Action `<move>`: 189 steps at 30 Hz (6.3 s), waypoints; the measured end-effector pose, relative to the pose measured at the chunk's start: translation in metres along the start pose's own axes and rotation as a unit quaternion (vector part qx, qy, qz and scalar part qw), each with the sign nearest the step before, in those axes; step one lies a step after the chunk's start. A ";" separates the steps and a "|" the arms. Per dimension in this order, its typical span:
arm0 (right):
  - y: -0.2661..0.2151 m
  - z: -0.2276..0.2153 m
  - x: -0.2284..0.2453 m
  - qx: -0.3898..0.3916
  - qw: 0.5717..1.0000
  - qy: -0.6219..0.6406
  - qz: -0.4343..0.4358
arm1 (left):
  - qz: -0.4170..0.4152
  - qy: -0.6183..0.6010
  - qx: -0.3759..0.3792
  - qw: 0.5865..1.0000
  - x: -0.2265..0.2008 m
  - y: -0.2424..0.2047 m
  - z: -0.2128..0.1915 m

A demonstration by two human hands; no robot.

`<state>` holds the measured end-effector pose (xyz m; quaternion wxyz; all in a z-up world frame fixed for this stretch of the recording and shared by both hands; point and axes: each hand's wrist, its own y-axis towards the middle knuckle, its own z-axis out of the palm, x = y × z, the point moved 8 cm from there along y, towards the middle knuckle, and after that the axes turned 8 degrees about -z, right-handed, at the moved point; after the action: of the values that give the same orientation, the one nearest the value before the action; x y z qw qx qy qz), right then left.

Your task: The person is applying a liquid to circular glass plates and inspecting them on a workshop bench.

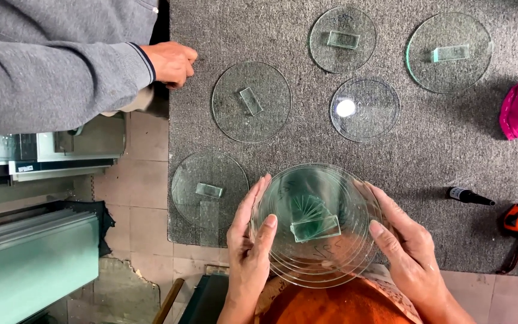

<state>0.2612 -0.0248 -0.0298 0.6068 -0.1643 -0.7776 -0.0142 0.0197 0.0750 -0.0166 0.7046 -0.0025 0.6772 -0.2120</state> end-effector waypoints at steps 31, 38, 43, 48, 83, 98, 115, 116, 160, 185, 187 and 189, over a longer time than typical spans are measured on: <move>0.003 0.003 0.016 0.015 0.999 0.048 -0.021 | -0.034 0.002 0.000 0.999 -0.005 0.002 0.001; 0.002 0.002 0.011 0.009 0.999 0.037 -0.016 | -0.026 -0.001 0.005 1.000 -0.006 0.002 0.001; 0.001 0.000 0.009 0.003 0.999 0.035 -0.011 | -0.031 0.004 0.002 1.000 -0.003 0.003 0.000; 0.004 0.003 0.019 0.009 0.994 0.099 -0.035 | -0.028 -0.007 -0.007 1.000 -0.001 0.005 -0.002; 0.003 0.003 0.015 0.007 0.995 0.055 -0.088 | -0.037 0.020 0.043 0.998 0.005 0.006 -0.007; 0.004 0.004 0.020 0.000 0.996 0.062 -0.070 | -0.018 0.022 0.049 0.998 0.010 0.005 -0.008; 0.029 0.018 -0.047 -0.079 0.954 0.244 0.155 | 0.092 -0.049 0.039 0.994 0.198 0.081 -0.070; 0.055 0.025 -0.034 -0.071 0.957 0.250 0.130 | -0.048 0.151 0.021 0.987 0.289 0.139 -0.090; -0.049 0.046 0.018 -0.317 0.928 0.192 -0.034 | -0.003 -0.024 0.281 0.959 -0.020 0.057 -0.001; -0.056 0.056 0.023 -0.344 0.919 0.189 -0.038 | -0.064 0.064 0.276 0.957 -0.023 0.062 0.010; -0.057 0.055 0.023 -0.350 0.915 0.197 -0.043 | -0.059 0.067 0.276 0.957 -0.024 0.062 0.010; -0.056 0.055 0.027 -0.339 0.924 0.173 -0.032 | -0.100 0.043 0.275 0.955 -0.020 0.061 0.010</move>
<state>0.1888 -0.0588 -0.0086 0.6394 -0.3296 -0.6142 -0.3245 0.0470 0.1338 -0.0146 0.6235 0.1332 0.6185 -0.4594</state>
